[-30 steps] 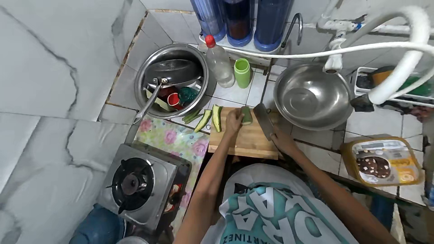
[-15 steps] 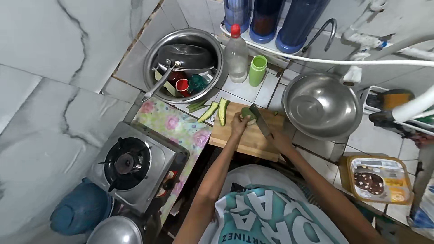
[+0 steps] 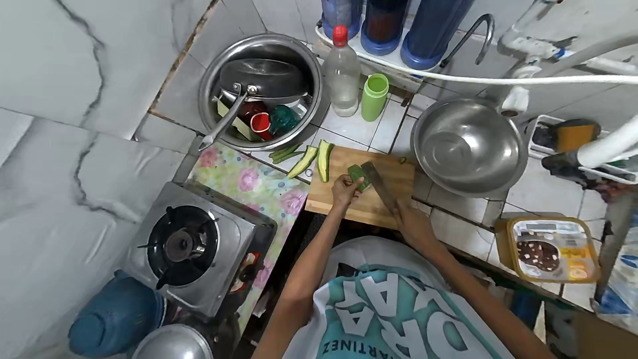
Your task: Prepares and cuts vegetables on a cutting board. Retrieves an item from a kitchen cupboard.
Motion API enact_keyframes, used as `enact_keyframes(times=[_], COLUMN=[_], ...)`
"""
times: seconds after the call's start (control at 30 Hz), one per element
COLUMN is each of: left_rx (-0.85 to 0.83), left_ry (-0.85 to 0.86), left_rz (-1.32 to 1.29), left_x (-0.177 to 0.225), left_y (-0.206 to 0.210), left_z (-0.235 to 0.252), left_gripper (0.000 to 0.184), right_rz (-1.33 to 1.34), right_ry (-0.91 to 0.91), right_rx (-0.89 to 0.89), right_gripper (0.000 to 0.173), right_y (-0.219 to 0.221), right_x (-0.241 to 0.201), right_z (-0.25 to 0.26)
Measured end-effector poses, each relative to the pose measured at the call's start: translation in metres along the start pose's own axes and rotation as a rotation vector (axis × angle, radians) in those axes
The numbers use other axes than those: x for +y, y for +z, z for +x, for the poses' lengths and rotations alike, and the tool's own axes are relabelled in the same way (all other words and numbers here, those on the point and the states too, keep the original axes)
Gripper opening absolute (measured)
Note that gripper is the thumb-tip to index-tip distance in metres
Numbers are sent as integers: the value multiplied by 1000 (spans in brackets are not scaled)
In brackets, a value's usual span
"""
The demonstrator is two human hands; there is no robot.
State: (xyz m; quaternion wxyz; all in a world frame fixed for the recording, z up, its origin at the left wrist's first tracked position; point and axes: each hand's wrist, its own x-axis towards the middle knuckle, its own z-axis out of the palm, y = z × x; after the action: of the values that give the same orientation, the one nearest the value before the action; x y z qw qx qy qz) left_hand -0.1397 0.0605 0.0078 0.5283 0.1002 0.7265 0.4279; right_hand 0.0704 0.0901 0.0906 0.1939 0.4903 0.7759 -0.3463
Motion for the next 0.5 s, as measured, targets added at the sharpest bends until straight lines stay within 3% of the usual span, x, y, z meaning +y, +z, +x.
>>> enact_keyframes(times=[0.5], left_rx=[-17], left_ry=[70], left_rz=[6], left_x=[-9], left_y=[-2], left_z=[10], left_gripper=[37], right_rz=[-146], right_ry=[0], right_rx=[26], right_gripper=[41], right_y=[0], right_x=[-21], right_z=[-11])
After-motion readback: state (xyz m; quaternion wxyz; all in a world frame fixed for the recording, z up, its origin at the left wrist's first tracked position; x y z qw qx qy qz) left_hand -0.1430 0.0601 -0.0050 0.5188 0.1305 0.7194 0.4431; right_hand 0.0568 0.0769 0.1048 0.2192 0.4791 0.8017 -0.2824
